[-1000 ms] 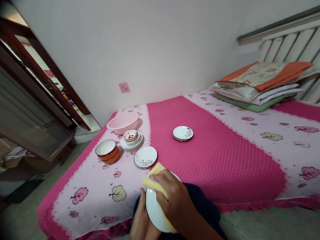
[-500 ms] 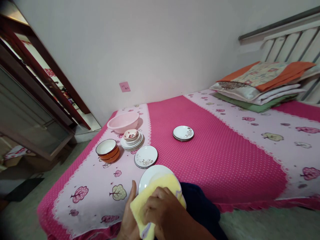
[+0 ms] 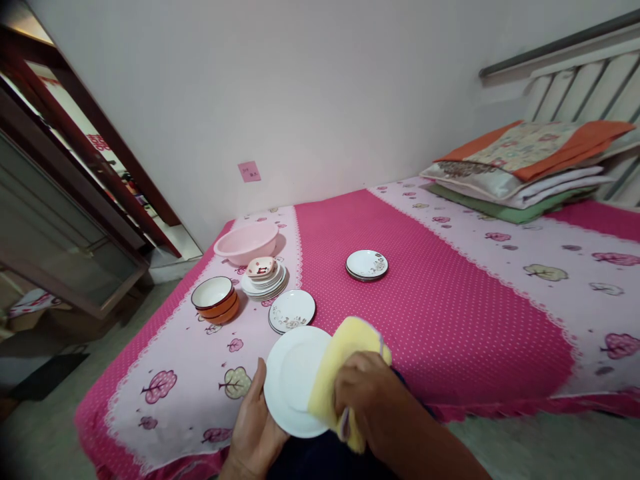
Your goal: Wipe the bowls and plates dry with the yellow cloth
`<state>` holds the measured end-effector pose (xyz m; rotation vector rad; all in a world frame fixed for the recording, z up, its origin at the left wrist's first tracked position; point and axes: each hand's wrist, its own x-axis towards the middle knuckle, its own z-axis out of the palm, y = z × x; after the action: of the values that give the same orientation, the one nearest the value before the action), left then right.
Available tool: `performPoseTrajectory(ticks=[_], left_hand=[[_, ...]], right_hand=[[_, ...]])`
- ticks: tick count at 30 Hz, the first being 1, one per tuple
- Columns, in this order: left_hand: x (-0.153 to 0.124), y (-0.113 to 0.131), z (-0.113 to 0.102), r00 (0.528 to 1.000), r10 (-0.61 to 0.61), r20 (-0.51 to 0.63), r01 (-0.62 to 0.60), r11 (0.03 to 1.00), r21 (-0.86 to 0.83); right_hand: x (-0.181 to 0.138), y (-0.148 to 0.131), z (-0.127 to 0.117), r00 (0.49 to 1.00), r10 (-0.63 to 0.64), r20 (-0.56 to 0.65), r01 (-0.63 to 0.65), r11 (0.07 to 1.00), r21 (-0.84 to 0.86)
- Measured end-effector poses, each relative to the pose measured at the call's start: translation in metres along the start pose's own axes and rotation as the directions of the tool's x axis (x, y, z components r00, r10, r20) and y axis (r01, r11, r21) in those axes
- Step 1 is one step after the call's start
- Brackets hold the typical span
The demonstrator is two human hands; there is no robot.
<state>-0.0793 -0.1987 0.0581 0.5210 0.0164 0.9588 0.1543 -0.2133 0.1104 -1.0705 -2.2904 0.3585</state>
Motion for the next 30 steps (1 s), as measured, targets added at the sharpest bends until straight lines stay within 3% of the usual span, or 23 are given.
performPoseTrajectory(ticks=[3, 5, 7, 9, 15, 21, 25, 28, 30], left_hand=[[-0.002, 0.002, -0.002, 0.999, 0.034, -0.027, -0.034, 0.999, -0.007], [-0.002, 0.002, 0.000, 0.998, 0.050, -0.040, -0.050, 0.999, -0.007], [-0.002, 0.001, 0.002, 0.998, 0.058, -0.039, -0.058, 0.998, -0.008], [-0.001, 0.000, 0.005, 0.997, 0.066, -0.026, -0.067, 0.998, -0.016], [0.001, 0.000, 0.010, 0.995, 0.095, 0.033, -0.093, 0.995, -0.046], [-0.002, -0.002, 0.011, 0.996, 0.094, 0.011, -0.093, 0.994, -0.062], [-0.007, -0.006, 0.003, 0.995, 0.075, -0.063, -0.081, 0.993, -0.090], [-0.010, -0.011, 0.000, 0.973, 0.051, -0.224, -0.065, 0.996, -0.054], [-0.011, -0.015, 0.002, 0.940, 0.040, -0.338, -0.045, 0.999, -0.006]], right_hand=[[-0.005, 0.031, -0.009, 0.977, 0.110, -0.181, -0.118, 0.992, -0.035], [-0.009, 0.046, -0.012, 0.916, 0.227, -0.331, -0.247, 0.969, -0.018], [-0.014, 0.053, -0.015, 0.852, 0.331, -0.407, -0.347, 0.937, 0.036], [-0.017, 0.052, -0.017, 0.810, 0.419, -0.409, -0.416, 0.904, 0.102], [-0.022, 0.037, -0.021, 0.765, 0.584, -0.272, -0.514, 0.808, 0.289], [-0.022, 0.033, -0.019, 0.748, 0.615, -0.249, -0.509, 0.773, 0.378], [-0.020, 0.026, -0.017, 0.773, 0.582, -0.252, -0.466, 0.791, 0.397], [-0.018, 0.013, -0.013, 0.813, 0.458, -0.359, -0.345, 0.876, 0.338], [-0.015, 0.001, -0.006, 0.844, 0.266, -0.466, -0.176, 0.957, 0.229]])
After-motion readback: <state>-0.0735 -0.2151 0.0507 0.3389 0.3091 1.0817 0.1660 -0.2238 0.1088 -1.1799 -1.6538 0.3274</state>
